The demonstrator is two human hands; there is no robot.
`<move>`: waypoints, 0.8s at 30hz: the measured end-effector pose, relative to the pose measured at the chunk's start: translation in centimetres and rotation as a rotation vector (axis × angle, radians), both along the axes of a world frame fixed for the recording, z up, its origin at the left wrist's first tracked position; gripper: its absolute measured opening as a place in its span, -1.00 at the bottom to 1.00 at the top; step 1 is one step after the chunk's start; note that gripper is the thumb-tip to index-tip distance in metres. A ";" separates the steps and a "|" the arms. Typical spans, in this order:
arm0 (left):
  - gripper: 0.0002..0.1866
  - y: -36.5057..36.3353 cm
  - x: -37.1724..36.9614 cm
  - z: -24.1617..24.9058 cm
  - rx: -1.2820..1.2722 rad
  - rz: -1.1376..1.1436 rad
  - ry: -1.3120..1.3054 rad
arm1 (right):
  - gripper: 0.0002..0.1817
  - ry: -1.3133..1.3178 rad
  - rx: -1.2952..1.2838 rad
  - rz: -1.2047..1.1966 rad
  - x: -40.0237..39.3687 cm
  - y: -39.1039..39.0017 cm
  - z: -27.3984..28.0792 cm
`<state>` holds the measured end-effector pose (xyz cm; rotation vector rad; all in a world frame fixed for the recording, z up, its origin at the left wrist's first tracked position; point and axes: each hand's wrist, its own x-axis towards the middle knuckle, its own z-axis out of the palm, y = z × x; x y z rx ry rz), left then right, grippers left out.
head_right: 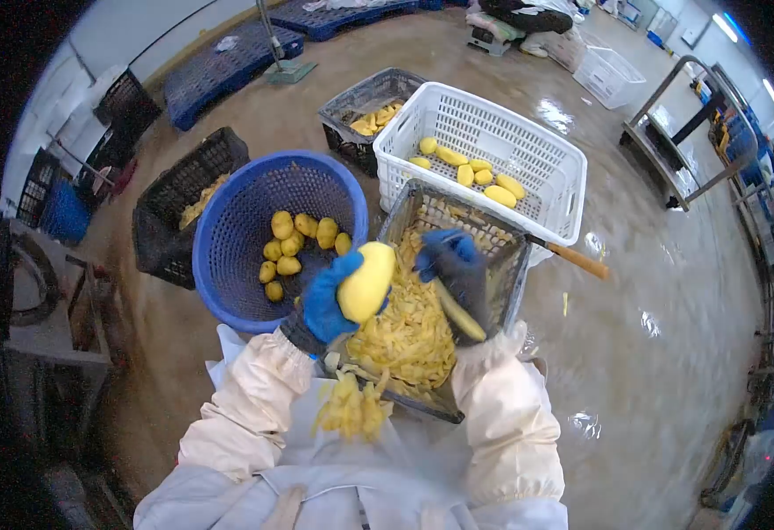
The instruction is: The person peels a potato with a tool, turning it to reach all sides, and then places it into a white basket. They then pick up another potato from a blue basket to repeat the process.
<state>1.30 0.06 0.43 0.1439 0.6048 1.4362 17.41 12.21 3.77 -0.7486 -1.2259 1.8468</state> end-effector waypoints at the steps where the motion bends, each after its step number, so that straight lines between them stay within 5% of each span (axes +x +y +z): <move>1: -0.48 0.1 -0.4 -0.2 0.033 0.059 -0.079 | -0.81 -0.013 0.036 0.108 -0.5 -1.9 0.5; 3: -0.46 0.2 -0.6 0.1 0.061 0.117 -0.149 | -0.81 -0.047 0.129 0.288 -1.1 -6.1 1.5; 4: -0.46 0.1 -0.8 0.2 0.060 0.120 -0.147 | -0.80 -0.110 0.555 0.271 -1.7 -6.8 0.6; 6: -0.45 0.0 -1.1 0.2 0.098 0.003 -0.351 | -0.82 -0.169 0.563 0.255 -1.6 -6.3 0.6; 8: -0.43 -0.2 -0.1 1.8 0.016 0.033 -0.278 | -0.84 0.002 0.022 0.196 -1.0 -4.1 1.2; 10: -0.42 -0.8 0.1 1.3 0.143 -0.186 -0.006 | -0.85 -0.074 0.323 -0.157 -0.4 -1.0 0.8; 12: -0.44 -0.8 0.5 1.6 0.162 -0.214 0.029 | -0.84 0.209 -0.133 -0.136 0.4 1.5 0.4; 16: -0.43 -0.2 -0.4 1.0 0.084 -0.073 -0.187 | -0.83 0.060 -0.086 0.042 0.3 -1.2 1.7; 21: -0.55 -0.9 0.2 3.5 0.158 -0.077 0.181 | -0.84 -0.149 -0.012 0.152 0.4 -1.8 3.2; 24: -0.53 -0.9 0.6 4.0 0.204 -0.114 0.346 | -0.83 0.209 -0.246 -0.145 1.0 1.1 0.3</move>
